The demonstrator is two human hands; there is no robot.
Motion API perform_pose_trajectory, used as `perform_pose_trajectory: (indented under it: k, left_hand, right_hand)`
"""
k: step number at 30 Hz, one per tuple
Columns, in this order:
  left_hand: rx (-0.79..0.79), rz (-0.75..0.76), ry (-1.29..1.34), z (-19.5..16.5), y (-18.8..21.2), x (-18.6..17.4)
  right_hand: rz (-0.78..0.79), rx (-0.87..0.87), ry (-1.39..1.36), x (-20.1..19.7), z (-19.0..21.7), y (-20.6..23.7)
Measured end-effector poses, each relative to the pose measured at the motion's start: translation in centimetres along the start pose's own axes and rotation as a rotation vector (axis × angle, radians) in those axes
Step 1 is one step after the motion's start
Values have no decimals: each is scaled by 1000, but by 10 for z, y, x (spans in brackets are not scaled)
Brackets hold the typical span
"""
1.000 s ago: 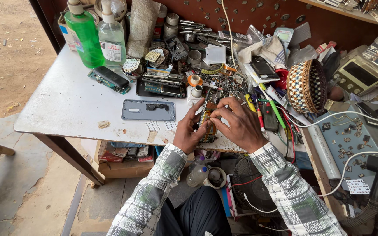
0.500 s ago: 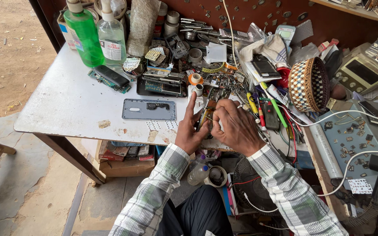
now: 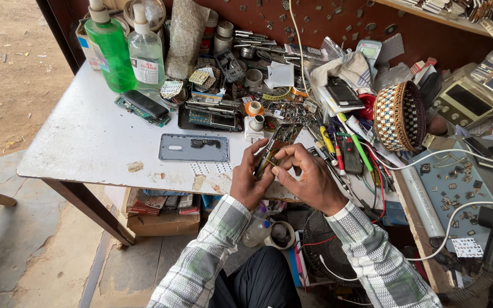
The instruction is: The person sits at a cluttered repair bench handling a disassembled smartphone, turning it over and working on its internal battery and flex cables by hand, briefly picking up a screwdriver, and later holding the open phone on their lap while reaching for items on the bench.
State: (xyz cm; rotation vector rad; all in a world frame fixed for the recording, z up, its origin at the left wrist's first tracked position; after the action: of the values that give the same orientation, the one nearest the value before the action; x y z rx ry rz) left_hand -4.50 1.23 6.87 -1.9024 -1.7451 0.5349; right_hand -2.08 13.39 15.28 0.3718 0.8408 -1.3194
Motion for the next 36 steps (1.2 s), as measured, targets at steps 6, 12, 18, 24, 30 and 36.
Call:
perform_pose_trajectory:
  k: [6,12,18,24,30,36]
  left_hand:
    - [42,40,-24,-2,3,6]
    - [239,55,-90,-21,4,11]
    - [281,99,-295,-29,9,13]
    - [275,132,-370,-26,13,19]
    - [419,93,-396,-34,15,21]
    - [400,78,-382,-38,14,19]
  right_hand:
    - [72,176,161,-2,-7,3]
    - [109,-154,-32,3,26,17]
    - [87,-117,-132,6,25,34]
    - [17,-97,-28,2,26,44]
    - [9,-68,-92,-10,22,41]
    - [62,-62,-405,-22,10,45]
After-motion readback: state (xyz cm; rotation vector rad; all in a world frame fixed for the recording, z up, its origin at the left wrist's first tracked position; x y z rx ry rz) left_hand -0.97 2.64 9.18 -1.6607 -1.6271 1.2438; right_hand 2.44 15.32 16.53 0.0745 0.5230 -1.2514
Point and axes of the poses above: each hand's wrist, its own y-axis away from the middle knuckle, its own x-axis out of the palm, z = x × y, the point moved 9 cm from there along -y, towards the middle knuckle, and after that the axes turned 9 degrees about x, right-handed, at the moved point
